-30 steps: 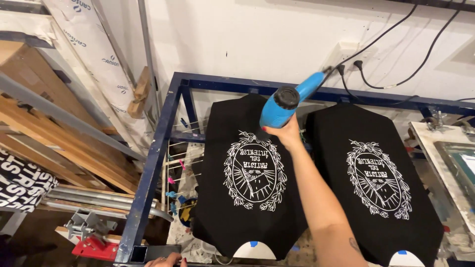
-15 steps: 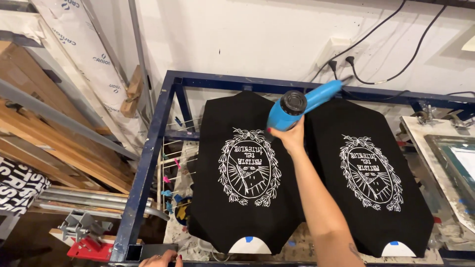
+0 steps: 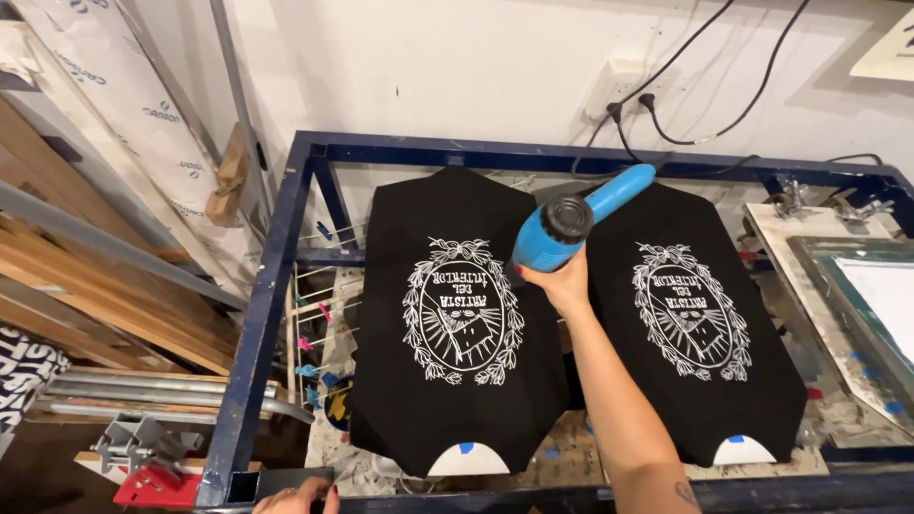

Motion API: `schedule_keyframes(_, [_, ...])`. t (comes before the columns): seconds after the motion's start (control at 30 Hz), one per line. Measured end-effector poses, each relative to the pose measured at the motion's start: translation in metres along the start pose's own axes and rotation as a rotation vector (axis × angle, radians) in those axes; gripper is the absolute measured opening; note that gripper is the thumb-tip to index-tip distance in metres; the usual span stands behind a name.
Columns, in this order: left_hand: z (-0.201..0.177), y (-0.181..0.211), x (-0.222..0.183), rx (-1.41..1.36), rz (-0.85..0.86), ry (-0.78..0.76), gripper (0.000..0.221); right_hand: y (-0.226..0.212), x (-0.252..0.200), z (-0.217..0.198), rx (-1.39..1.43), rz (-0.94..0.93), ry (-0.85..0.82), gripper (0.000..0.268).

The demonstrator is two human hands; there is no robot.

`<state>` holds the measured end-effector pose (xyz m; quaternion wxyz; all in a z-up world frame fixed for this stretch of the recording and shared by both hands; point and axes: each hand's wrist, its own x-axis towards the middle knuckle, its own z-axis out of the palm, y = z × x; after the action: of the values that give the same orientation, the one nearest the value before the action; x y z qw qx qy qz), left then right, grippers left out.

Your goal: Drying ink on t-shirts with a heat gun and applying ink using a screen printing frame and squeegee.

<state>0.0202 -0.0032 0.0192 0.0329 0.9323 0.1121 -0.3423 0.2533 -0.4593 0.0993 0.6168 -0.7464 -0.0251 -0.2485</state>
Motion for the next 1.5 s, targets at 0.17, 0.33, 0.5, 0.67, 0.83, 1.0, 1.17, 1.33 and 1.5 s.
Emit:
schedule_keyframes(0.17, [0.002, 0.0, 0.003, -0.007, 0.009, -0.009, 0.037, -0.014, -0.022, -0.016, -0.026, 0.167, -0.105, 0.097])
schedule_keyframes(0.33, [-0.01, 0.004, -0.012, -0.015, 0.004, -0.009, 0.035, -0.007, -0.036, -0.021, -0.095, 0.124, 0.056, 0.101])
schedule_keyframes(0.5, [-0.015, 0.003, -0.012, 0.0, 0.01, -0.045, 0.036, -0.024, -0.054, -0.036, 0.066, 0.2, -0.203, 0.08])
schedule_keyframes(0.67, [0.001, -0.001, 0.0, 0.01, 0.018, 0.006, 0.035, -0.018, -0.066, -0.038, 0.0, 0.1, -0.047, 0.087])
schedule_keyframes(0.83, [-0.004, -0.002, -0.004, 0.053, 0.022, 0.021, 0.036, -0.042, -0.078, -0.051, -0.077, 0.246, -0.198, 0.079])
schedule_keyframes(1.0, [0.002, -0.003, -0.004, 0.02, 0.014, 0.043, 0.034, -0.028, -0.097, -0.063, -0.035, 0.198, -0.18, 0.082])
schedule_keyframes(1.17, [-0.006, 0.001, -0.009, 0.018, -0.001, 0.023, 0.032, -0.037, -0.101, -0.063, -0.152, 0.128, -0.267, 0.085])
schedule_keyframes(1.33, [-0.009, 0.001, -0.006, 0.013, -0.002, -0.015, 0.037, -0.023, -0.109, -0.052, -0.022, 0.137, -0.142, 0.088])
schedule_keyframes(1.5, [0.002, 0.001, -0.006, 0.019, 0.002, 0.063, 0.034, -0.034, -0.107, -0.022, -0.005, 0.117, -0.264, 0.085])
